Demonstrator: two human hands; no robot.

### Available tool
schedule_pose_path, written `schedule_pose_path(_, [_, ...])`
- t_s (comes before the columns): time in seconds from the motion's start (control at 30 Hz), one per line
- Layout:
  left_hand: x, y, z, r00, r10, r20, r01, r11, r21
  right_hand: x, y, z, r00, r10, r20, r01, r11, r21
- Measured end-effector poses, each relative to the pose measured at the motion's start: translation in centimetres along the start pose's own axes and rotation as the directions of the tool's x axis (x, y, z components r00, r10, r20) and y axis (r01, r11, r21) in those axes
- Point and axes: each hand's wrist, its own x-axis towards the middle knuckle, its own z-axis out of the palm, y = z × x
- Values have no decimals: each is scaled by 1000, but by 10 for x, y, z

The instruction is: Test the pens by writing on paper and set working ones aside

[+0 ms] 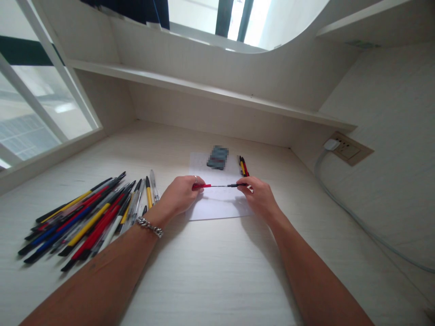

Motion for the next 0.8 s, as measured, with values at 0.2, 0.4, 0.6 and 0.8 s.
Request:
schedule_pose_path(0.2, [-1,2,0,1000,15,5,-15,1000,-17,0,-4,3,1000,-4,4,4,1000,9])
schedule_pose_path(0.4, [-1,6,3,990,111,83,-107,993,-53,-2,-18,9,996,-83,41,84,996,-15])
schedule_pose_path(0.6, [-2,10,2,980,167,107,-160,985,-69,-3,-23,11,986,-165,6,165,986,19])
schedule_pose_path(0.8, [-2,11,1,973,196,125,-190,980,-63,-3,-23,13,974,-224,-37,227,968,107])
